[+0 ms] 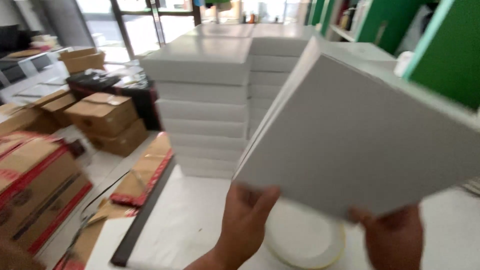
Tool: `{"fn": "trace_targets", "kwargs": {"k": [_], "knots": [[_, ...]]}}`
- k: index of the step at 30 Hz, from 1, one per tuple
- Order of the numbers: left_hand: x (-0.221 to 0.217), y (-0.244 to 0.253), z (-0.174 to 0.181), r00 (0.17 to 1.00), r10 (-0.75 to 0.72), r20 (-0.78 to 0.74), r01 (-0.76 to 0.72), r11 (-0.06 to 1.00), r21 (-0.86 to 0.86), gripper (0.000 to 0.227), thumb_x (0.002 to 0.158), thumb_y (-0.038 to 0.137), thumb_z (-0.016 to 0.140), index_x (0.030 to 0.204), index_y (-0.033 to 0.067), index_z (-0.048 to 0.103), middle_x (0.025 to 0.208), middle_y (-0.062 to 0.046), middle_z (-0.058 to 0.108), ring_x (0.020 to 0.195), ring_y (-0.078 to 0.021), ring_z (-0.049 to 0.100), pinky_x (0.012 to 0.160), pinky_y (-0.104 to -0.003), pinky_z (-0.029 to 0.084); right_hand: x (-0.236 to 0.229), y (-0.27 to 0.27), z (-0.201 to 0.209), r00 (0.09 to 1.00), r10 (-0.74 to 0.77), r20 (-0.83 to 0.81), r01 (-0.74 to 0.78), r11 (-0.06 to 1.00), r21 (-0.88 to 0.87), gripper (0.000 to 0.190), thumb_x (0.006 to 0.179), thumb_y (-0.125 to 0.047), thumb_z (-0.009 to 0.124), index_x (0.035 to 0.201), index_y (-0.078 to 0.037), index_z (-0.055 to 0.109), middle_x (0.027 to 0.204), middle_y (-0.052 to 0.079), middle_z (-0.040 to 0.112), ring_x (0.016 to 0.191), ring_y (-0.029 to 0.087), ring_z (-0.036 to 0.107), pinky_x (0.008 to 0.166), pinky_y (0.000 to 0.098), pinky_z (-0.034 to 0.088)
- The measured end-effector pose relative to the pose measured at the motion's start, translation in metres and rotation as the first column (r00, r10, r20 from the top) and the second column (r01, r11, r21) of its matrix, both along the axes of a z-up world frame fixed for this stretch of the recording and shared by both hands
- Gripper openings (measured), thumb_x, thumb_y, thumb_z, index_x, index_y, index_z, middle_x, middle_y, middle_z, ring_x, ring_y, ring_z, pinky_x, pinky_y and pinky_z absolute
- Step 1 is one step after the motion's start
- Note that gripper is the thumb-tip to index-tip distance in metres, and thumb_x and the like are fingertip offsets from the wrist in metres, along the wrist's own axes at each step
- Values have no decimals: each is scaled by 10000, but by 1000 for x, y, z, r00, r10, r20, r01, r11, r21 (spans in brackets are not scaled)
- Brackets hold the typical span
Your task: Wrapping ceramic plates in protective paper and placing them into white gift boxes.
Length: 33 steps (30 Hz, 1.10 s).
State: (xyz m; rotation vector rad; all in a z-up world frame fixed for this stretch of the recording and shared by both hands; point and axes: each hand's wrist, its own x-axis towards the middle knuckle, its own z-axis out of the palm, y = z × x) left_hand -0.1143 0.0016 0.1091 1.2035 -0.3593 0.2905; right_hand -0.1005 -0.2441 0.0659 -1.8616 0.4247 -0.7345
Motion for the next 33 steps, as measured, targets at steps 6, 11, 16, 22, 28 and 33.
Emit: {"fn": "trace_targets", "kwargs": {"k": [6, 11, 16, 22, 28, 33], "knots": [[52, -33, 4, 971, 19, 237, -95, 944, 315, 935, 988, 311, 566, 1603, 78, -100, 1744, -118, -55, 1618, -295, 24, 1276, -474, 140, 80, -72, 56, 685, 405, 605, -313, 914, -258, 683, 845, 47, 709, 1388, -74, 312, 1432, 199, 515, 1347, 265, 518, 1195, 406, 448], [102, -28, -8, 906, 48, 420, -296, 780, 551, 1107, 922, 669, 490, 1596, 49, -133, 1735, -196, -86, 1622, -374, -13, 1288, -529, 106, 126, -72, 45, 874, 484, 50, -366, 721, -588, 557, 886, -302, 703, 1387, -102, 565, 1377, 106, 572, 1297, 260, 531, 1102, 395, 404], [132, -24, -35, 927, 32, 373, -290, 693, 660, 1018, 896, 418, 696, 1603, 86, 43, 1722, -131, 136, 1606, -321, 120, 1260, -486, 183, 130, -46, 22, 783, 615, -93, -487, 514, -706, 484, 872, -186, 734, 1339, -167, 606, 1277, 89, 613, 1198, 282, 558, 1033, 434, 428], [152, -17, -63, 793, 45, 608, -414, 771, 484, 707, 818, 247, 843, 1392, 65, 472, 1364, -156, 572, 1293, -312, 583, 1117, -437, 487, 115, -35, 17, 745, 655, -125, -572, 532, -624, 534, 859, -136, 755, 1363, -205, 594, 1240, 74, 526, 1188, 240, 567, 1004, 377, 497], [154, -18, -80, 825, 92, 557, -331, 878, 345, 646, 794, 153, 786, 1337, 96, 441, 1300, -124, 591, 1239, -273, 615, 1059, -388, 516, 105, -31, 20, 704, 709, -47, -576, 530, -622, 473, 886, -184, 735, 1329, -169, 571, 1231, 74, 557, 1149, 235, 591, 962, 369, 505], [141, -25, -69, 894, 201, 400, -356, 861, 363, 513, 784, 296, 780, 1186, 122, 515, 1141, -53, 607, 1060, -208, 627, 907, -331, 510, 103, -27, 20, 690, 722, -42, -581, 518, -628, 441, 962, -363, 609, 1345, -146, 567, 1217, 81, 552, 1153, 238, 582, 972, 386, 497]]}}
